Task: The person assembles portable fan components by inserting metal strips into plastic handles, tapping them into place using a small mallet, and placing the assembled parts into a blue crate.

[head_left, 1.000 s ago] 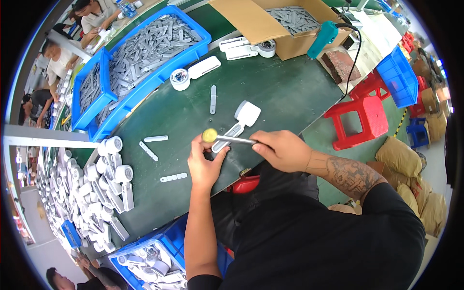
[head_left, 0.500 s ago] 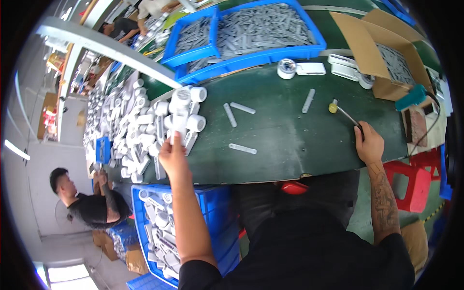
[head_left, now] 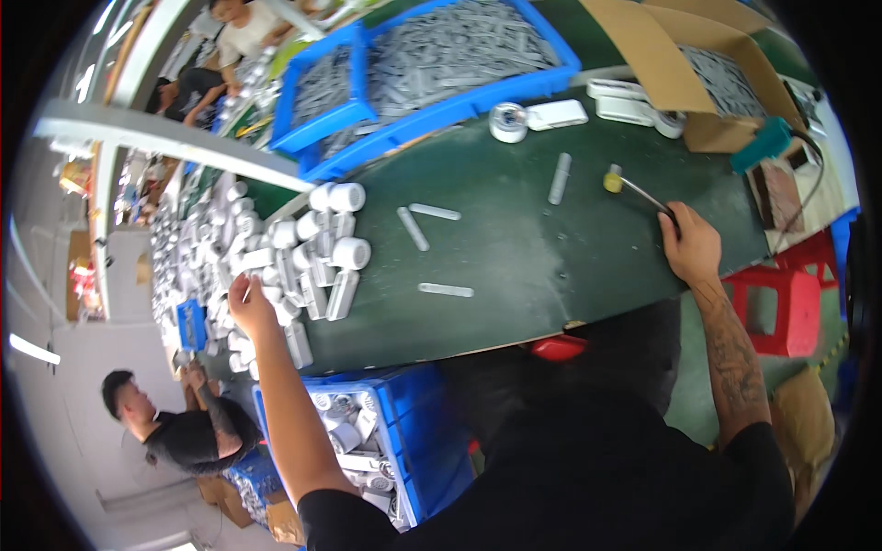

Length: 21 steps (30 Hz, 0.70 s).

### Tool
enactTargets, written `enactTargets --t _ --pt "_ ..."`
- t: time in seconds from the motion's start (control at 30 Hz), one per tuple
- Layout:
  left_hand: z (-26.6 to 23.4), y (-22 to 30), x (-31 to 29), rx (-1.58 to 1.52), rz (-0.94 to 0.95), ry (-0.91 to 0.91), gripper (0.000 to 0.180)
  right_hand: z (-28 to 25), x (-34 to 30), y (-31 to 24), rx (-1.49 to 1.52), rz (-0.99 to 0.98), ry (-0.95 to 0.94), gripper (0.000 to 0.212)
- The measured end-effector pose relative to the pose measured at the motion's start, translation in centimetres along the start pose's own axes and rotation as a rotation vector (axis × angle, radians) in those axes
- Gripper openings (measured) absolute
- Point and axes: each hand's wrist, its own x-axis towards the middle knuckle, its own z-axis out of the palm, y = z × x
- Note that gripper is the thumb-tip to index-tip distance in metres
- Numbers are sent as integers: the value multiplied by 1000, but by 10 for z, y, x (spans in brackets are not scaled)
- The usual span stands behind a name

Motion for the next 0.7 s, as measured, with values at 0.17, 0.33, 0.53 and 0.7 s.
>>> enactTargets --t 0.17,0.33,0.53,0.7 --pt "58 106 -128 225 529 -962 32 7 4 3 28 -8 7 17" --pt "99 113 -193 188 891 -1067 31 6 4 -1 52 16 -2 18" --pt "151 104 -171 256 348 -691 20 4 1 8 41 -15 39 17" --pt "200 109 -158 612 149 -515 73 8 0 10 51 -18 39 16"
